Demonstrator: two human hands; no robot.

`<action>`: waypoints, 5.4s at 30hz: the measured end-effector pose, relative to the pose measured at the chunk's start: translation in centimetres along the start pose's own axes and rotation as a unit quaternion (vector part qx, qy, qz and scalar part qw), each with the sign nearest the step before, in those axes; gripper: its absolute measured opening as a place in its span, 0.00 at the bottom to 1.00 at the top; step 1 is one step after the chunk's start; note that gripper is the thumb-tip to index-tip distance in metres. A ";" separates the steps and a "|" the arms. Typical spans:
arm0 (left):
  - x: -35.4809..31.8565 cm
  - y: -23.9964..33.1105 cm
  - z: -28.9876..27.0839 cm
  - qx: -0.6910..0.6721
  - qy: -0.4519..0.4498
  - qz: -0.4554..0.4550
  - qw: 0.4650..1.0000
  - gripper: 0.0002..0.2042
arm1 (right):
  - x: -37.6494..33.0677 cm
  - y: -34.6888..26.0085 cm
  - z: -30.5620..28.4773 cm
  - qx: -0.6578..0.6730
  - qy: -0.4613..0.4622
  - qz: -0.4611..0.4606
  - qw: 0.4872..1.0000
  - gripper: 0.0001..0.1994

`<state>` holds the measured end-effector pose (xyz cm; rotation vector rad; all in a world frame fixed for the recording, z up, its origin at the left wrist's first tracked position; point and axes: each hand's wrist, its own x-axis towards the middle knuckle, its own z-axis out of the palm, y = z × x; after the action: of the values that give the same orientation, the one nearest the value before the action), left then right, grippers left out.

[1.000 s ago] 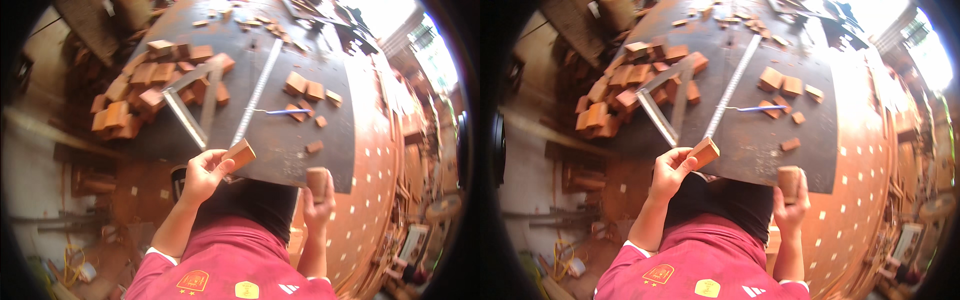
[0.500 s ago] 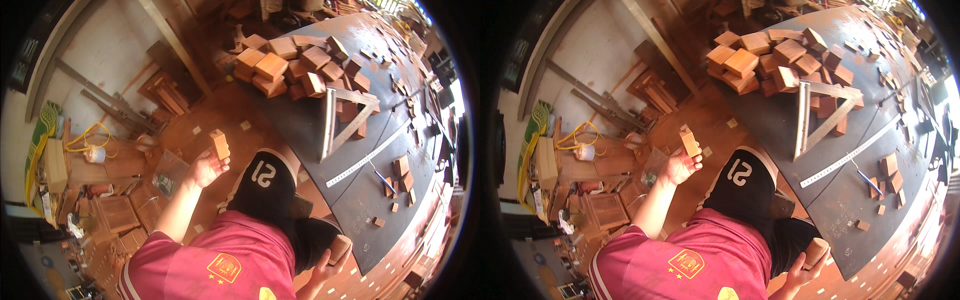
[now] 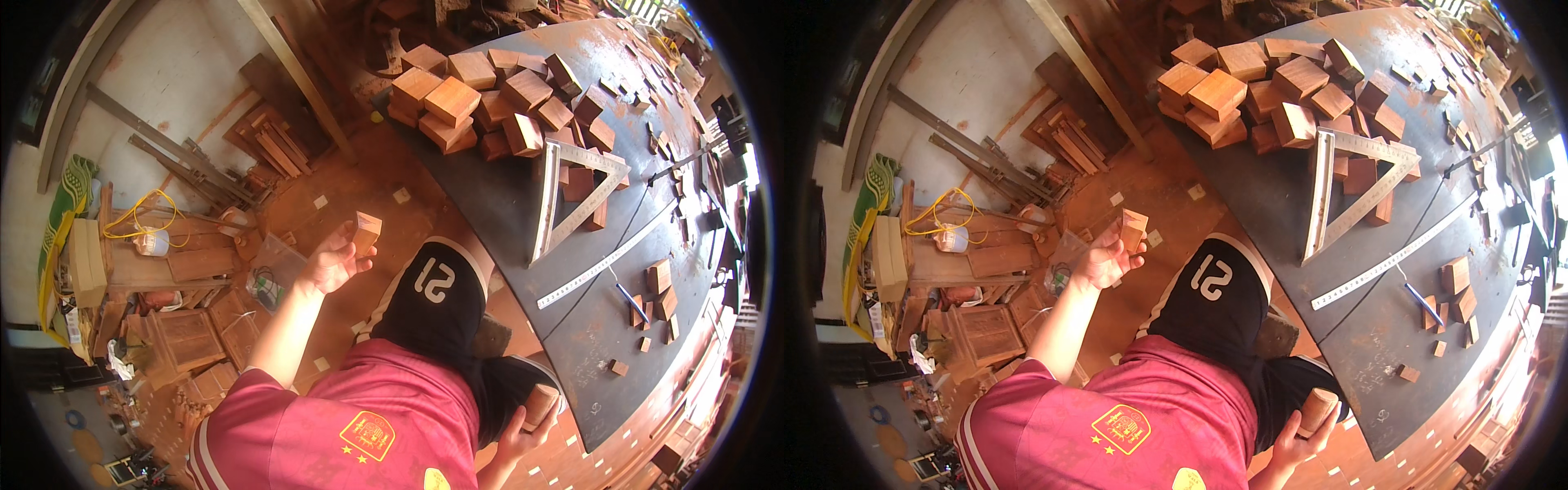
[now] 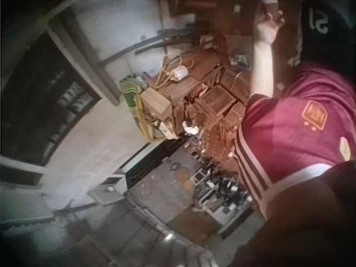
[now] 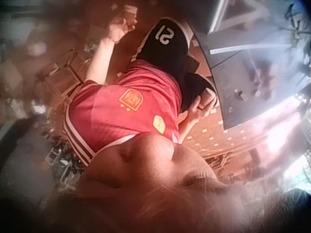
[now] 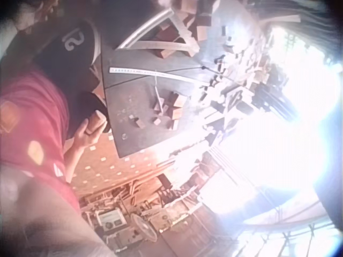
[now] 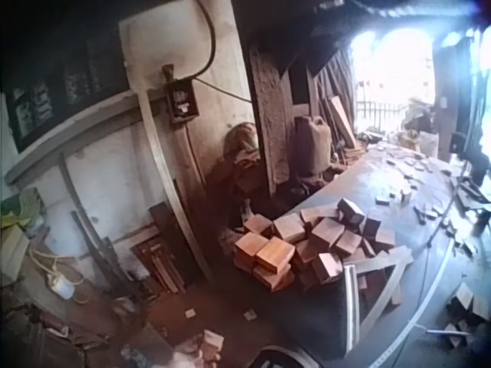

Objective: The person sands small rectangular wooden blocks one at a time using a sanding block. They repeatedly pick up blocks from a pile on the workbench, sand all sides, and place them back down. The person occasionally pauses to inspect the sanded surfaces.

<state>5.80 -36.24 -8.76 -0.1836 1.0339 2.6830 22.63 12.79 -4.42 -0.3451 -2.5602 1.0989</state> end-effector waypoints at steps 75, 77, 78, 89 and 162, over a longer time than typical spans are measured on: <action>11.9 -18.2 30.6 0.532 -0.208 0.294 0.766 0.16 | 15.5 -7.8 -0.3 -0.089 0.103 -0.067 0.988 0.39; 11.8 -18.4 30.4 0.531 -0.206 0.295 0.767 0.16 | 14.7 -8.3 -0.4 -0.109 0.096 -0.063 0.987 0.38; 11.8 -18.6 30.3 0.526 -0.207 0.292 0.771 0.16 | 14.0 -8.3 -0.4 -0.110 0.098 -0.072 0.986 0.38; 11.9 -18.9 30.6 0.530 -0.210 0.333 0.751 0.16 | 13.9 -8.1 -0.6 -0.114 0.083 -0.064 0.988 0.39; 11.8 -19.8 30.2 0.559 -0.222 0.366 0.710 0.16 | 14.4 -8.0 -1.4 0.044 0.076 0.040 0.995 0.34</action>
<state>-0.56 0.52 -1.65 1.2471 2.6215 1.7805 9.31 13.33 5.30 -0.4919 -2.3756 1.1626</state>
